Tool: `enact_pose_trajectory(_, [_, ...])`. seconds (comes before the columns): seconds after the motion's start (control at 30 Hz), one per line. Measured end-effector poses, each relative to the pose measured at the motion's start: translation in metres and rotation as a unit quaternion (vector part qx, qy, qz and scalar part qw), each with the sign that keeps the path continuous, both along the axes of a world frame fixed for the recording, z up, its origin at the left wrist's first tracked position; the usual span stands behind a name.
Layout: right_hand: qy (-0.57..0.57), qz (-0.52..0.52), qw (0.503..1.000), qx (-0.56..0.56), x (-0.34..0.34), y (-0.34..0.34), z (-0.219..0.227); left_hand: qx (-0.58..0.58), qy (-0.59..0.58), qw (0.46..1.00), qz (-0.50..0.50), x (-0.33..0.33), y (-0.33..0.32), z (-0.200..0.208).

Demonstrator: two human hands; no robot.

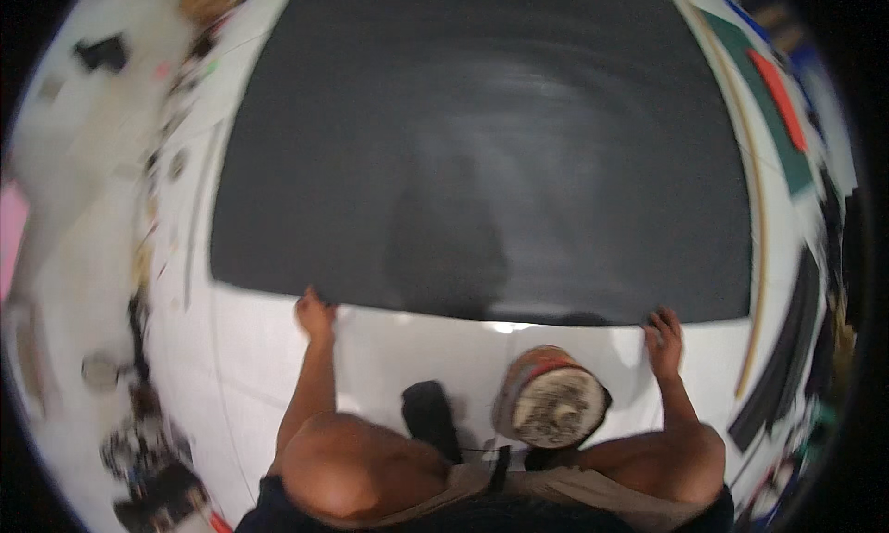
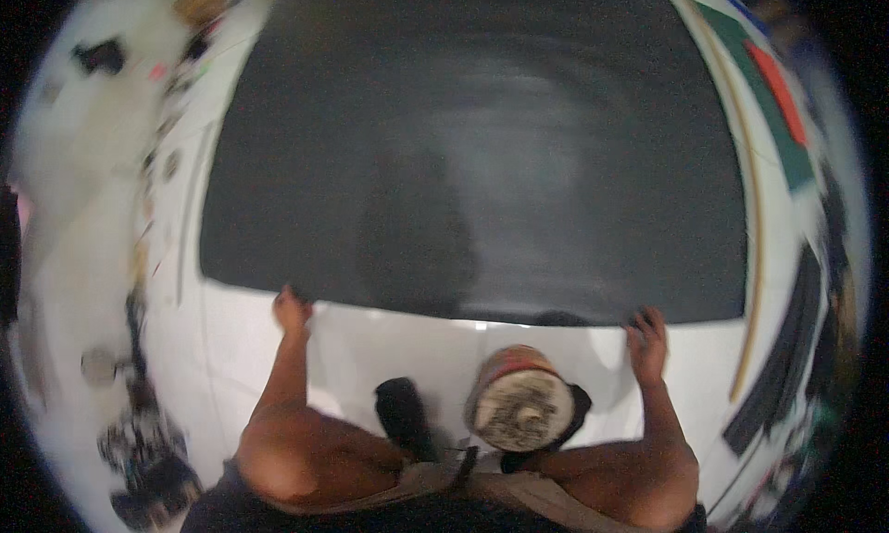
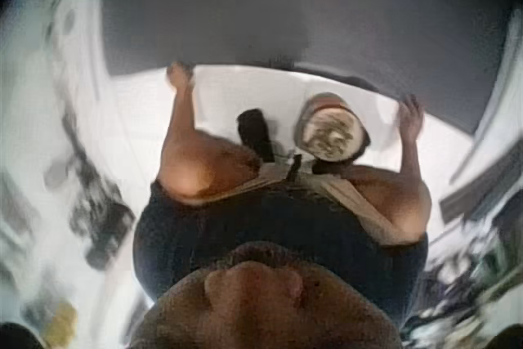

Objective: The person unrolls a length of black fabric on a floor, aligns a wooden rod across its width, and then cuts a straight section of the fabric using shears.

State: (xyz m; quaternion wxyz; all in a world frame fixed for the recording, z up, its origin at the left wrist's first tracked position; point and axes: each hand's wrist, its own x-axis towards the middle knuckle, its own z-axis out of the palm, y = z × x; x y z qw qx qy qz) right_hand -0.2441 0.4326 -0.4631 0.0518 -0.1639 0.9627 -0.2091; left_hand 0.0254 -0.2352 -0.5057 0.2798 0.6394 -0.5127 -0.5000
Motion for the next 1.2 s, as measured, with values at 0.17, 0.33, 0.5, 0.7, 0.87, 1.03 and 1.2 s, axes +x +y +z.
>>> enact_pose_trajectory(0.17, [-0.034,0.008,0.999,0.012,0.002,-0.009,0.009,-0.003,-0.054,0.996,0.073,0.011,-0.035,0.010])
enact_pose_trajectory(0.33, [-0.062,0.008,0.996,0.064,-0.012,-0.008,0.023,-0.034,-0.096,0.994,0.041,0.007,-0.018,0.011])
enact_pose_trajectory(0.5, [-0.028,0.043,0.998,0.036,-0.019,-0.008,0.027,-0.023,-0.155,0.987,0.021,0.004,-0.018,0.008])
enact_pose_trajectory(0.7, [0.024,0.085,0.996,0.031,-0.020,0.008,0.009,-0.033,-0.230,0.973,0.000,0.007,-0.024,-0.002])
enact_pose_trajectory(0.87, [-0.027,0.060,0.997,0.030,-0.017,-0.010,0.011,-0.112,-0.299,0.948,-0.007,0.010,-0.033,0.012])
enact_pose_trajectory(1.03, [-0.062,0.030,0.995,0.068,-0.021,0.032,0.015,-0.302,-0.265,0.873,-0.274,-0.051,0.056,0.047])
enact_pose_trajectory(1.2, [-0.021,0.057,0.988,0.139,-0.024,-0.023,0.025,-0.354,-0.202,0.674,-0.616,-0.058,0.128,0.074])
